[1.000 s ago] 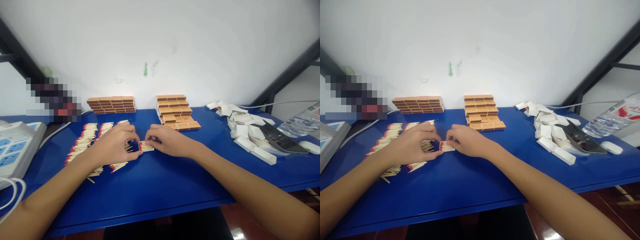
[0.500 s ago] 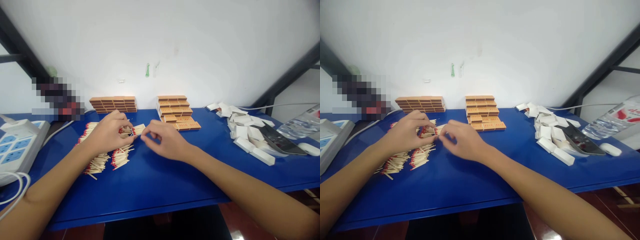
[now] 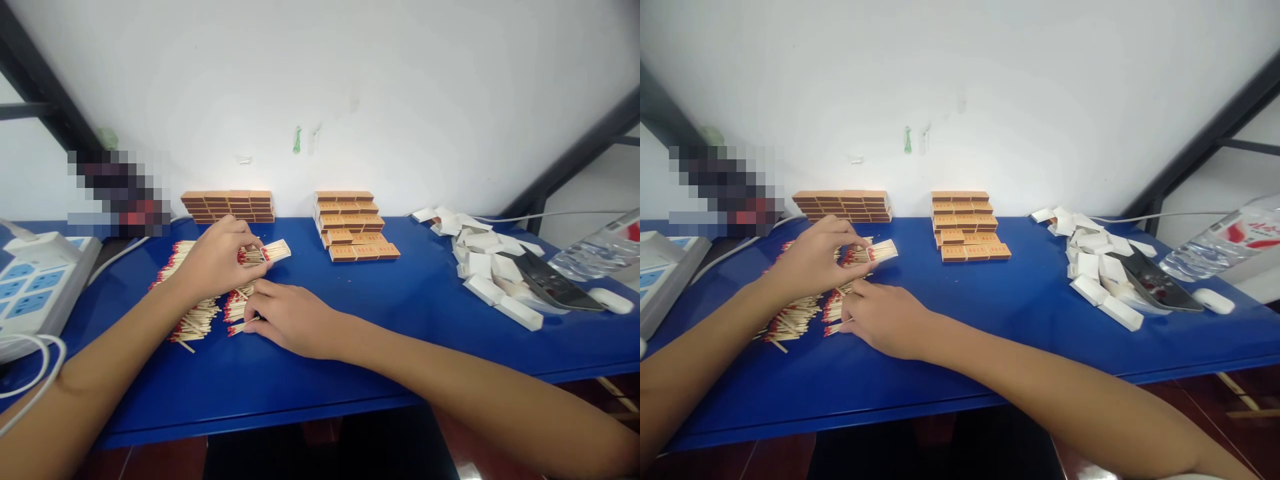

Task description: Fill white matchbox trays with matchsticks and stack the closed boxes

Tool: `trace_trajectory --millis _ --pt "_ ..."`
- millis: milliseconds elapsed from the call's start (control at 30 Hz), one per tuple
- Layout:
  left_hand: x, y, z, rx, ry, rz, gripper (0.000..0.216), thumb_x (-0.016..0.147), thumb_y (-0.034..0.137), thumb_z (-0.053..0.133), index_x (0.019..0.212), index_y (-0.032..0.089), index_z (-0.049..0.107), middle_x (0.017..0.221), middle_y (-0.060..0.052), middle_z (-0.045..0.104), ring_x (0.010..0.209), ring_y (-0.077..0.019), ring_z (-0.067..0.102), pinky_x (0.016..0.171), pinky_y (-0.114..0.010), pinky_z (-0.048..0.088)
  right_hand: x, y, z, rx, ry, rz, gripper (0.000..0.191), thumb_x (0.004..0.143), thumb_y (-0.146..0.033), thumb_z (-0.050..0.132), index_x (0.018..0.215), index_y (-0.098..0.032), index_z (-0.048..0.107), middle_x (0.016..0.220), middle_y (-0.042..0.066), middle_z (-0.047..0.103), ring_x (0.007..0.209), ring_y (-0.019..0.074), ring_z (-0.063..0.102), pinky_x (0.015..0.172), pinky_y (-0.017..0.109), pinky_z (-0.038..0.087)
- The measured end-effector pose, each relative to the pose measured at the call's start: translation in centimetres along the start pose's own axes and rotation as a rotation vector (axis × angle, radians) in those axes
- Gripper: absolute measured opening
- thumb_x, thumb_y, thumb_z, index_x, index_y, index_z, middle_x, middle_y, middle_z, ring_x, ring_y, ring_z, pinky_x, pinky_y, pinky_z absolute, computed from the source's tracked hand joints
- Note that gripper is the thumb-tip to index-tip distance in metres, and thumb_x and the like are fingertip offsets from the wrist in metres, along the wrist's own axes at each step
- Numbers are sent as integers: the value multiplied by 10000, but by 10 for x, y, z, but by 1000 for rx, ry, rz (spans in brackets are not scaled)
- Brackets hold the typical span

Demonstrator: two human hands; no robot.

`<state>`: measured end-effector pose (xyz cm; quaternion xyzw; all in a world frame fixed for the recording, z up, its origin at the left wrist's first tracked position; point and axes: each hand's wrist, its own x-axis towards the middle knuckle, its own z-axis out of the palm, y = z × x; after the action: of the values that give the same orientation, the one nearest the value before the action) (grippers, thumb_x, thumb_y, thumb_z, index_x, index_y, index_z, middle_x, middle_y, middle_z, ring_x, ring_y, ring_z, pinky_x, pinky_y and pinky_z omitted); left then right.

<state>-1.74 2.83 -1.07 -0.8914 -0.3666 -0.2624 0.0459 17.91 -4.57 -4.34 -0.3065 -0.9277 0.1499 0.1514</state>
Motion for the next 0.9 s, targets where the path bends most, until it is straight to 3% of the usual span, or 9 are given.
trace_trajectory --millis 233,433,667,900 --pt "0 4 -1 -1 -22 32 315 919 470 703 917 170 800 818 -77 634 862 -255 563 803 -404 465 -5 -1 6 -134 -15 0 211 1111 -289 508 1081 -147 661 1116 110 655 867 208 645 697 343 524" --pt "-1 5 1 6 -43 69 310 911 451 714 946 159 811 832 -83 651 866 -258 559 807 -411 472 -15 7 -8 -123 -42 19 245 1125 -315 478 1122 -126 635 1190 135 628 941 226 648 772 362 525" --pt "-2 16 3 -26 -120 109 261 867 422 766 966 186 816 854 -66 667 887 -252 568 784 -396 466 -23 49 -47 -136 171 220 147 1123 -256 477 1103 -168 593 1143 80 598 874 182 581 771 321 442" --pt "-3 26 6 -58 -177 128 288 883 453 752 959 183 817 873 -74 664 886 -249 565 768 -391 460 -20 54 -39 -190 83 239 156 1120 -264 492 1087 -156 599 1121 81 611 855 181 581 753 320 416"
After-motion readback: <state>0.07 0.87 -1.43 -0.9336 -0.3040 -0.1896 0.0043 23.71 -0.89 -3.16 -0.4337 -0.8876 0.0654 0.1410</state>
